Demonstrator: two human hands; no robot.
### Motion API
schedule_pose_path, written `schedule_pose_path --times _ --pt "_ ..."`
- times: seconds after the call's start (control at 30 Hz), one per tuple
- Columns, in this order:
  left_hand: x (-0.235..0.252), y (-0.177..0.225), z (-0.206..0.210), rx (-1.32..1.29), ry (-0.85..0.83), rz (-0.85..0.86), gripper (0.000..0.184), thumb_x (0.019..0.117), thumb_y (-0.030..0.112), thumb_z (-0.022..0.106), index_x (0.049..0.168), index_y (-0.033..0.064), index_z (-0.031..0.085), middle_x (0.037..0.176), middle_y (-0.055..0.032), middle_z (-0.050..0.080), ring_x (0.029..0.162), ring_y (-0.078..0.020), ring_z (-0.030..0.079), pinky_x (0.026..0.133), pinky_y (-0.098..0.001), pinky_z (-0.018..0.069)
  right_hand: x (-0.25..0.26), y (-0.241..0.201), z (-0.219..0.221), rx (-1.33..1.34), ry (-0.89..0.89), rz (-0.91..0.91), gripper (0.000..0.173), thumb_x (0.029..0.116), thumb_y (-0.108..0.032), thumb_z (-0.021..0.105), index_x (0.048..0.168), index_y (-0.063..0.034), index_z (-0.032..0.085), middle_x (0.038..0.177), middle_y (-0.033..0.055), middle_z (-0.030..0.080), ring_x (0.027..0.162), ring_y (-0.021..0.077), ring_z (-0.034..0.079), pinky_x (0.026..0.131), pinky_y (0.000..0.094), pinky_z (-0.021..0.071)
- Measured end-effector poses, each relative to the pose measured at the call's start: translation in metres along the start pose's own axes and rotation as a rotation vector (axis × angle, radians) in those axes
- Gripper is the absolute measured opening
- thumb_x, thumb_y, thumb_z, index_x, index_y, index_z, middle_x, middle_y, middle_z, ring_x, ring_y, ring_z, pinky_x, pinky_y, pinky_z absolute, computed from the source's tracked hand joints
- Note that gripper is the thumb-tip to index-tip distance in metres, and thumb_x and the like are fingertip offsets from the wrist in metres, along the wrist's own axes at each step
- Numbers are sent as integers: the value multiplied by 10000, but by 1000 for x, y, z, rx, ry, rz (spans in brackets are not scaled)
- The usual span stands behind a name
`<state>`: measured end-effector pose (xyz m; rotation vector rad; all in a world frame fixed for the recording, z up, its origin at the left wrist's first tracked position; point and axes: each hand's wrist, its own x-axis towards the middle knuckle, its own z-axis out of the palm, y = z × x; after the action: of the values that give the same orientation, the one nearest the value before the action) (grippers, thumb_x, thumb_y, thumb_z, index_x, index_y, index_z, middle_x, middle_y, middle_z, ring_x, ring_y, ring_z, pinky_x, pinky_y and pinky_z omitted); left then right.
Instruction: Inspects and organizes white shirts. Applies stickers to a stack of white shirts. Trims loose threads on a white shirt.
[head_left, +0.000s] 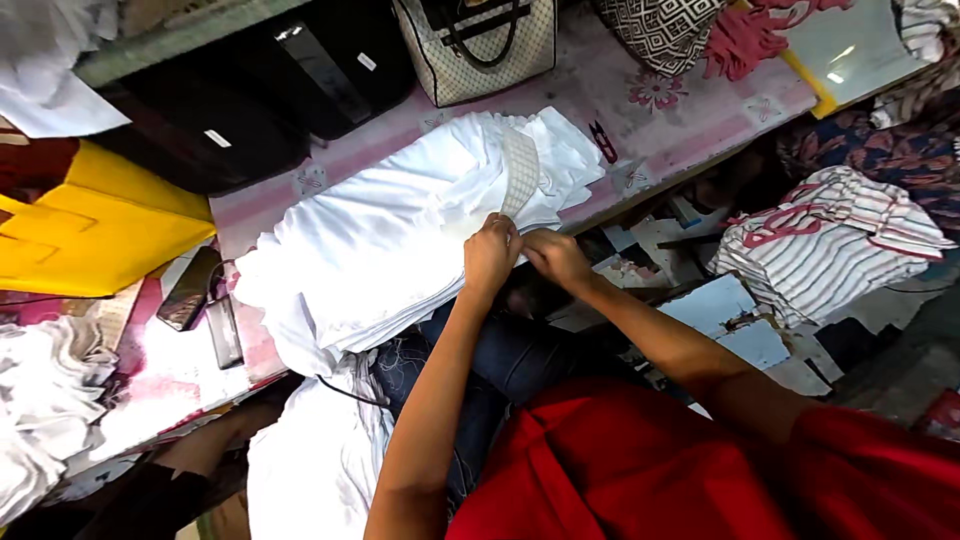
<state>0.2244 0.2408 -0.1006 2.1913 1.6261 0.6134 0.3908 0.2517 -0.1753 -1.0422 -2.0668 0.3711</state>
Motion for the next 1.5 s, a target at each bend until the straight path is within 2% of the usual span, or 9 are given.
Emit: schedule_pose_path --times 0.17,0.5,0.6,0.67,0.8,0.93,1.1,1.33,1.5 --pt "-2 -2 -2 -13 21 -19 124 963 88 619 971 -17 683 1039 -209 673 757 -368 678 629 -562 547 12 26 14 -262 87 27 99 931 -17 668 981 44 728 996 204 699 941 349 711 796 459 604" --pt "1 -8 -1 -85 23 -14 118 959 40 623 1018 -19 706 1070 -208 688 830 -373 694 703 -566 560 -1 18 -5 -162 -27 164 87 931 -27 684 946 33 746 1084 204 706 1061 381 680 931 507 569" --pt "-4 -12 -11 -210 85 -43 310 936 -58 589 1233 -10 664 1207 -218 692 1002 -395 706 864 -570 568 1 19 -22 -211 0 342 326 914 -143 759 1171 33 665 1180 263 655 1117 455 633 907 597 534" --pt "-9 -16 -20 -301 180 -95 433 914 -70 621 1334 38 611 1256 -188 688 1027 -372 706 856 -561 571 10 19 -31 -109 -48 449 372 931 -43 698 1299 -24 646 1165 258 654 1033 439 657 846 618 544" --pt "-20 -30 -47 -531 333 -218 521 899 -65 661 1397 66 578 1344 -139 656 1086 -272 698 895 -480 585 63 -3 -38 245 44 537 208 940 7 602 1077 2 758 1113 200 665 890 242 697 808 404 614" --pt "-32 -35 -65 -751 413 -319 596 878 -89 667 1425 116 548 1162 -119 717 844 -172 725 725 -364 618 101 -47 -29 709 -49 229 265 884 93 585 1111 65 718 1276 185 627 1149 218 651 972 361 583" --pt "-40 -31 -72 -771 423 -278 609 878 -115 653 1438 96 539 1294 -101 668 886 -141 709 748 -321 603 94 -88 -9 264 -28 -161 269 871 29 722 1137 1 750 1195 156 668 1065 224 673 925 337 581" --pt "-38 -25 -70 -456 391 -115 554 914 -77 628 1444 68 551 1254 -151 699 964 -221 734 838 -412 607 99 -91 -18 127 -32 -152 99 920 -49 717 990 -22 782 986 123 737 831 214 722 729 370 599" --pt "-32 -20 -66 -338 337 -43 491 911 -81 612 1385 49 605 1170 -159 732 890 -245 739 777 -446 598 104 -73 -27 293 -75 -3 113 927 -73 690 943 -10 782 933 112 758 846 182 727 804 370 598"
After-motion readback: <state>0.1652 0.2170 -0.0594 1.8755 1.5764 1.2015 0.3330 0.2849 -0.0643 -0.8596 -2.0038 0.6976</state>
